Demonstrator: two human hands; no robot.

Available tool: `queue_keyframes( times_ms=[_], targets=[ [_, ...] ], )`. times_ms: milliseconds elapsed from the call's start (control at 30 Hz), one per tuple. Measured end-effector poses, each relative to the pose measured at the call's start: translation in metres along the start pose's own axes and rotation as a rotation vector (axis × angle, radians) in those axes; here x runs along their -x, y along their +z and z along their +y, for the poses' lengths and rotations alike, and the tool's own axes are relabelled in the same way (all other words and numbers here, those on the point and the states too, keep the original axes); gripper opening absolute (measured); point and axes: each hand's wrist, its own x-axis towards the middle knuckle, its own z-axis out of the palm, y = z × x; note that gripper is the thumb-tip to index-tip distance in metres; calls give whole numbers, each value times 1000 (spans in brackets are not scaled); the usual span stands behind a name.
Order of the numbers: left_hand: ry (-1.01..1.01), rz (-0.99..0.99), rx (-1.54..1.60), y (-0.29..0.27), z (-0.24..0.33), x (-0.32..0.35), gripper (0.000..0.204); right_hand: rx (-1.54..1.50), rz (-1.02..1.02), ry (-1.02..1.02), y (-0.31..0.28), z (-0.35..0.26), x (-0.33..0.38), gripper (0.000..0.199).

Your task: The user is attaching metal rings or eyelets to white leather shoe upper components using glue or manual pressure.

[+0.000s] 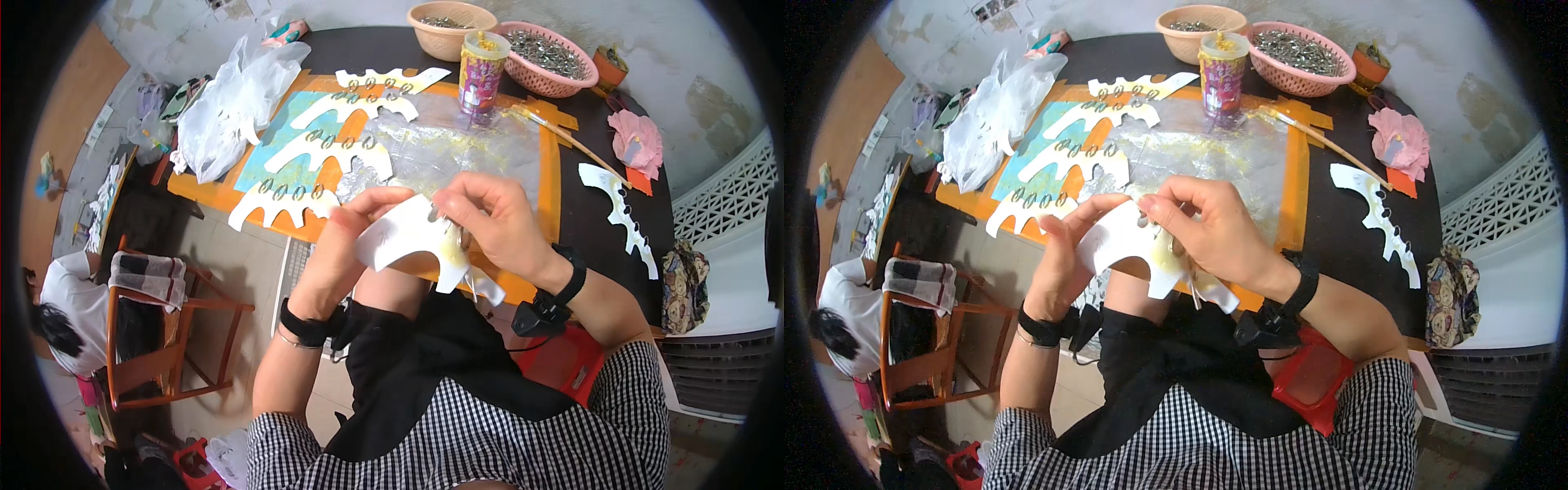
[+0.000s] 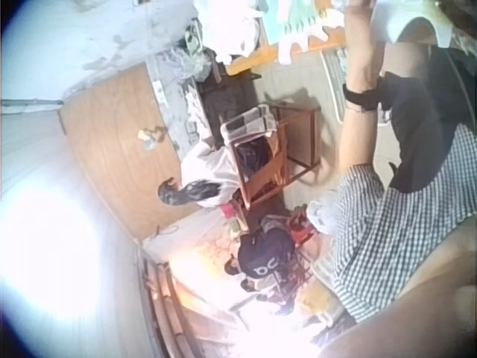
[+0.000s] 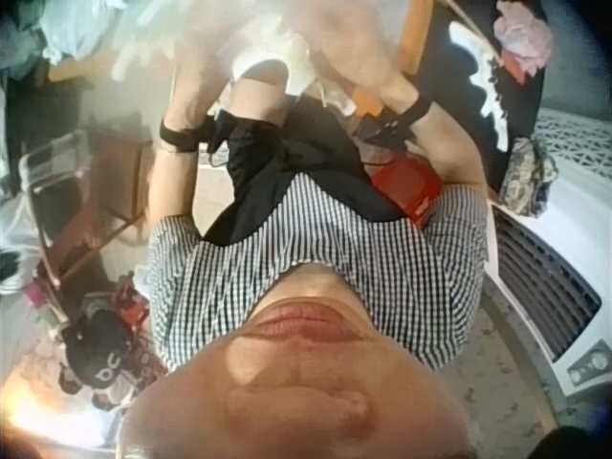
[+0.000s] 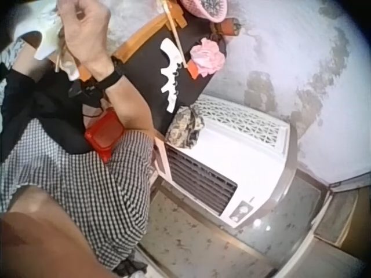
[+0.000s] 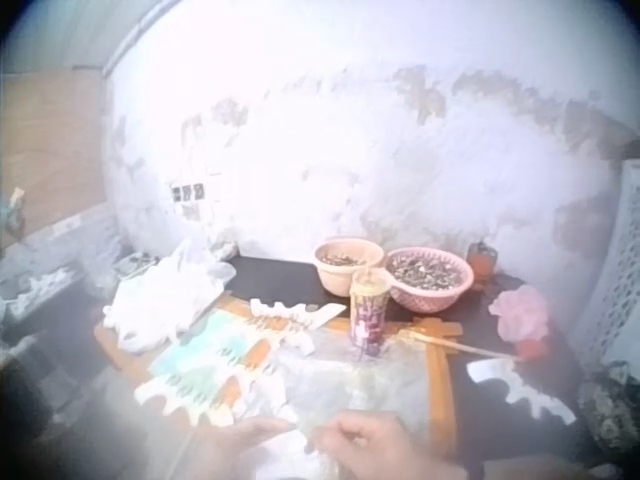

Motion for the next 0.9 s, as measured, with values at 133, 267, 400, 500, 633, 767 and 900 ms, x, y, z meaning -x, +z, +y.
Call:
queue_keyframes(
  times_ms=[133, 267, 400, 500, 633, 767, 900],
  targets=[
    [-109, -148, -284, -24, 6, -1, 69, 18, -100, -7, -10, 10, -5, 31],
    [-394, -133, -583, 7, 23, -7, 31, 113, -383, 218, -12, 7, -9, 23],
    [-343, 2, -272, 12, 15, -3, 13, -69, -511, 262, -24, 18, -13, 23],
    [-282, 7, -158, 11, 14, -2, 14, -81, -654, 211, -33, 19, -14, 19],
    [-185, 44, -187, 17, 11, -2, 19, -23, -589, 188, -52, 0, -22, 25],
    [-217, 88, -211, 30, 3, 2, 22, 260, -512, -55, -59, -30, -29, 23],
    [-295, 120, -154, 34, -26, 5, 29, 523, -524, -278, -54, -1, -34, 19]
  ],
)
